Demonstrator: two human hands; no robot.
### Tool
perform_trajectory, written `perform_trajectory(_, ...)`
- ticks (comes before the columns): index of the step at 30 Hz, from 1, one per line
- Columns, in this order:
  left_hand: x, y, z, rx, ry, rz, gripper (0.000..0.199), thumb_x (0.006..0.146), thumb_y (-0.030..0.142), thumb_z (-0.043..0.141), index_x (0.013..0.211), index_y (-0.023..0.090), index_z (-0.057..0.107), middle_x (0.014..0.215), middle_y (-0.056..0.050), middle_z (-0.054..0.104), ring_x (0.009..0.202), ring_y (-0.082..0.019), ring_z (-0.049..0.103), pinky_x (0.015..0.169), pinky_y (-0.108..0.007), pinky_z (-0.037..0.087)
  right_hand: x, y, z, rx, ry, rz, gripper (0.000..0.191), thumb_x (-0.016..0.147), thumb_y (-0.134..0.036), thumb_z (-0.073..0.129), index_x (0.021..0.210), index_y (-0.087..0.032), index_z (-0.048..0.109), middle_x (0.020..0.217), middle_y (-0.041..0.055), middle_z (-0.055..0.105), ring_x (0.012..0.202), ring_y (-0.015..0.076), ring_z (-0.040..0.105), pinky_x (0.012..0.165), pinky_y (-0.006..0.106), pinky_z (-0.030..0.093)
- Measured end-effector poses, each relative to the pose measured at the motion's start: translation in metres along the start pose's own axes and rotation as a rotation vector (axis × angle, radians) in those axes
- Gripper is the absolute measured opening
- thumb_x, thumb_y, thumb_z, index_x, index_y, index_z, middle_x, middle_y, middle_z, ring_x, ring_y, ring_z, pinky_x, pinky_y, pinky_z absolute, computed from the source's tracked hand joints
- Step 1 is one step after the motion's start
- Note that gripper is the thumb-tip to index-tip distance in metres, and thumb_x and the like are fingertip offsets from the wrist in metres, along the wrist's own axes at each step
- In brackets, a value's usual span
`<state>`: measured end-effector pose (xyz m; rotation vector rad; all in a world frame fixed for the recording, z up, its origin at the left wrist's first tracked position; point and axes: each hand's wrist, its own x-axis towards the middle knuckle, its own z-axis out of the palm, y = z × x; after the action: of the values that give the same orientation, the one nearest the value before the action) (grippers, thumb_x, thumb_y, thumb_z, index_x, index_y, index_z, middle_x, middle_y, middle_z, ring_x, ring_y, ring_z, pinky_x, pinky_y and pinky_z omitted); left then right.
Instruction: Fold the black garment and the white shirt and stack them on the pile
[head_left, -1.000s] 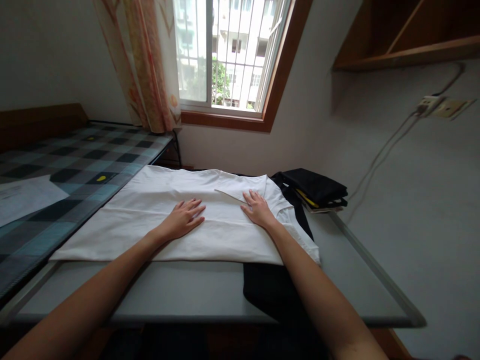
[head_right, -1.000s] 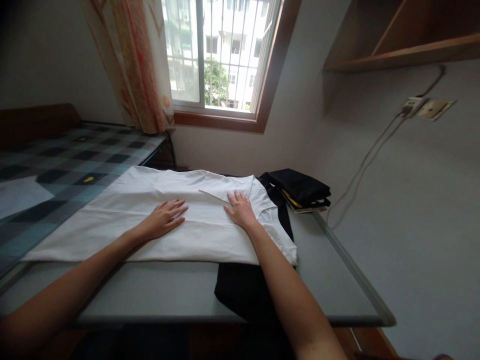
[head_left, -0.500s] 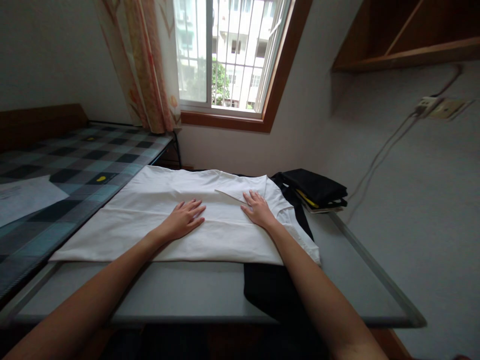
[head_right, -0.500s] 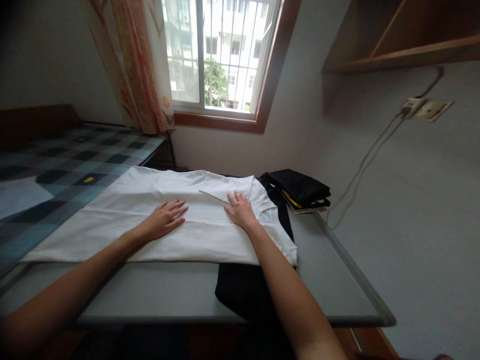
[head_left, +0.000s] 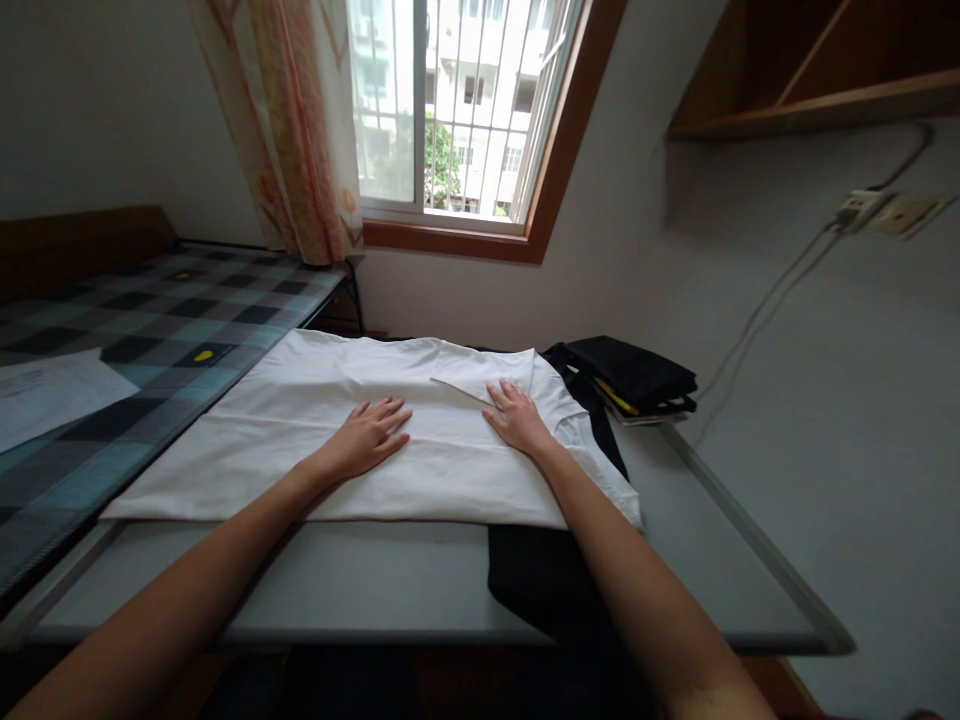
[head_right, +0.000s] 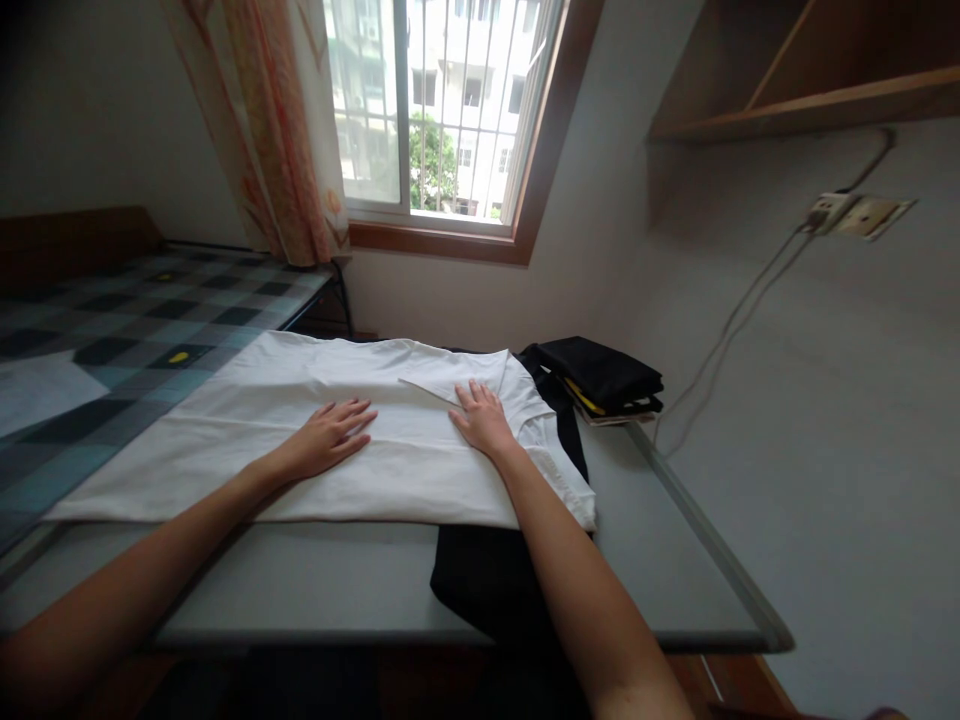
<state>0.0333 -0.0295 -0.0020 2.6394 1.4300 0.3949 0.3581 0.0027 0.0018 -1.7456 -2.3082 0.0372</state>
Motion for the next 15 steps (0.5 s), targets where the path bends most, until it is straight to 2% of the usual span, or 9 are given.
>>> perform_trajectory(15, -0.0003, -0.0012, 0.0026, -0.003, 0.026, 0.008, 0.054, 0.102, 0.051, 0.041, 0.145, 0.024, 0.057, 0.156, -0.014, 0.049, 0.148, -0.031, 0.041, 0.121, -0.057, 0.028, -0.0010, -0.0010, -0.0014, 0.009, -0.005, 0.005, 0.060, 0.101, -0.040, 0.051, 0.156, -0.017, 0.044, 0.164, 0.0185, 0.036, 0.152, 0.0336, 0.032, 0.120, 0.046, 0.029)
